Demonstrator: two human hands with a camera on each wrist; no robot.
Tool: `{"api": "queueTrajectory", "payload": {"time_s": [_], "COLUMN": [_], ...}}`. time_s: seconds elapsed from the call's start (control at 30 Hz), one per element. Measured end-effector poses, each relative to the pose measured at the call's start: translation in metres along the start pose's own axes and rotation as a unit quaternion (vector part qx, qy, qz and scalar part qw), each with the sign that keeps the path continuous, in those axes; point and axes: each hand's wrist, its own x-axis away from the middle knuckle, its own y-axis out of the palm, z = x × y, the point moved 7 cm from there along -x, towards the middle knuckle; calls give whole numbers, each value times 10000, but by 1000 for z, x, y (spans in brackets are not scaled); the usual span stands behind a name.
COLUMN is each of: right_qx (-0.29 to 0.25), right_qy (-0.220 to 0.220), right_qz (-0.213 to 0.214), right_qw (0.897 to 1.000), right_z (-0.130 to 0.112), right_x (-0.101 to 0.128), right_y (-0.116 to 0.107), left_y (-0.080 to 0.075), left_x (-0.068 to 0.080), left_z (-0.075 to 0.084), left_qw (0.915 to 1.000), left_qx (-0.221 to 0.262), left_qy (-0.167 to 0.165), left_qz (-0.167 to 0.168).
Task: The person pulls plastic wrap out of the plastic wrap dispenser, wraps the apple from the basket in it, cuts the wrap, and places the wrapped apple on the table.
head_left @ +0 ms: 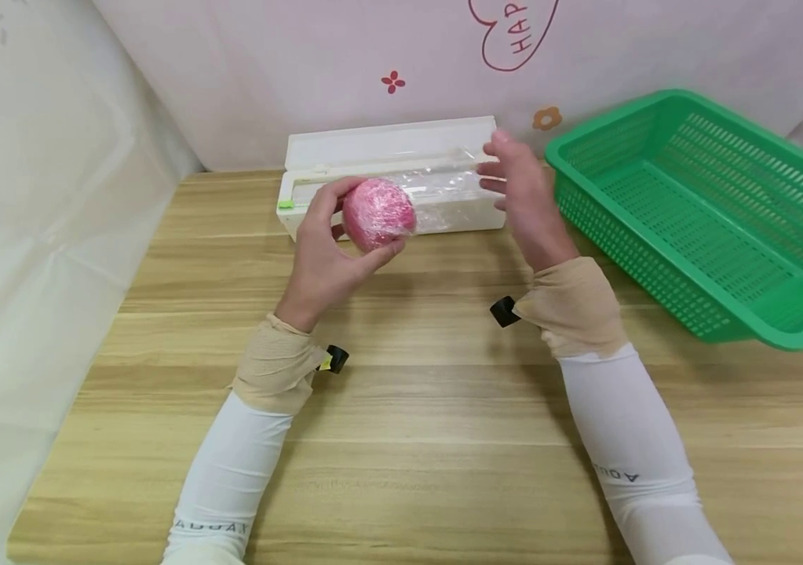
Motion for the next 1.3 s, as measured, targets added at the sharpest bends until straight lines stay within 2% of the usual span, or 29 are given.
{"api": "queueTrajectory", "payload": {"time_s": [0.1, 0.2, 0.33, 0.47, 0.63, 0.8, 1.3], "right_qx": [564, 1022, 1195, 1472, 1749, 1724, 1647], "right_qy": [-282, -633, -1157, -1558, -1751, -1864, -1898], "right_qz": [-110, 381, 1080, 1546, 1896, 1999, 1959], "right_qw": [9980, 9920, 9801, 9645, 9502, 9463, 9479], "right_z": [-3, -5, -7, -13, -18, -24, -31], "right_x": [2, 5, 8, 13, 17, 20, 25], "right_y": [8, 11, 12, 11, 8, 5, 3], "left_y": [8, 10, 12, 15, 22, 25, 26], "left_x": [2, 3, 5, 5, 6, 7, 8], "left_z": [3, 5, 5, 5, 4, 5, 6], "left_qw": [9996, 9993, 9991, 9986, 9976, 9971, 9967], "left_qx": [94, 57, -92, -232, -375, -474, -574], "left_qy": [116, 162, 132, 123, 139, 153, 214], "left_qz": [-256, -329, -391, -456, -563, -581, -538]}}
